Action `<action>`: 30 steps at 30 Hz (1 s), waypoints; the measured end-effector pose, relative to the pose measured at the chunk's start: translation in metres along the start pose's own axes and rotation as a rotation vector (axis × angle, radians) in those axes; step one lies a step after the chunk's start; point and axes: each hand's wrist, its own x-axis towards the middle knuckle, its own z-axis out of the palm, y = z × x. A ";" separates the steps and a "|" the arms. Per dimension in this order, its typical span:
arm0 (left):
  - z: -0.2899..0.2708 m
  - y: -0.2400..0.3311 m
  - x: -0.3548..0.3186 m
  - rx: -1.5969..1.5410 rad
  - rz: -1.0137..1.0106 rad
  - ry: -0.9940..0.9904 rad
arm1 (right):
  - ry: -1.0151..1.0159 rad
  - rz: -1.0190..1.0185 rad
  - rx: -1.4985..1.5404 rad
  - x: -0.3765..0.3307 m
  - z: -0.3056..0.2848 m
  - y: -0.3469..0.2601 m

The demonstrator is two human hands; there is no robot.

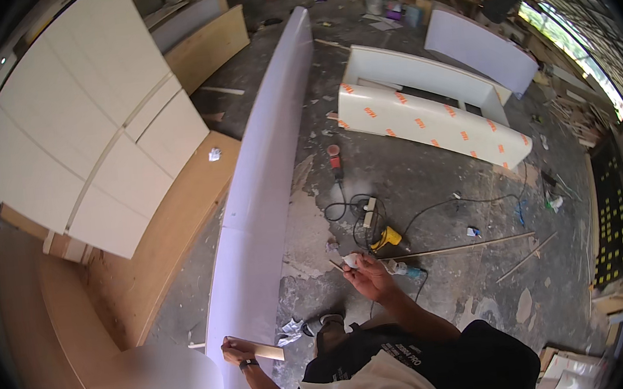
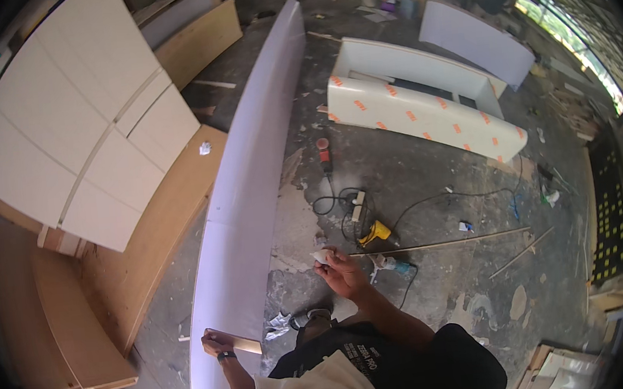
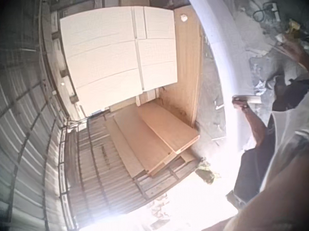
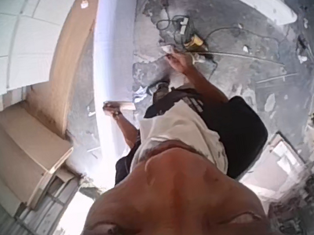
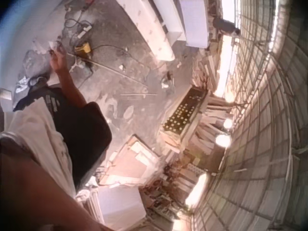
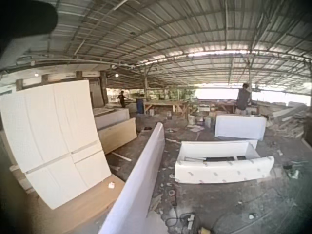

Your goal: The person walks through a workshop, picks up a small wooden piece, and applies glue to its edge using a white bottle. They then place the glued piece onto a larger white board and press it down to secure it.

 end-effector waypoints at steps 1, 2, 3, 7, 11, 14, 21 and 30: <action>0.026 0.005 -0.017 0.006 0.058 -0.093 | 0.009 -0.060 -0.058 -0.018 -0.008 -0.023; 0.056 0.004 -0.049 0.064 0.078 -0.207 | 0.029 -0.101 -0.063 -0.043 -0.025 -0.049; 0.096 0.014 -0.087 0.122 0.109 -0.317 | 0.065 -0.189 -0.077 -0.065 -0.036 -0.072; 0.192 0.024 -0.264 0.136 0.156 -0.802 | 0.151 -0.408 -0.077 -0.164 -0.071 -0.143; 0.234 0.016 -0.437 0.271 0.196 -1.368 | 0.302 -0.595 -0.101 -0.248 -0.080 -0.174; 0.235 -0.008 -0.546 0.410 0.184 -1.818 | 0.443 -0.695 -0.085 -0.309 -0.082 -0.182; 0.195 -0.054 -0.725 0.548 0.466 -2.553 | 0.514 -0.988 -0.058 -0.408 -0.067 -0.193; 0.196 -0.119 -0.819 0.510 0.424 -2.595 | 0.514 -1.103 -0.006 -0.436 -0.082 -0.255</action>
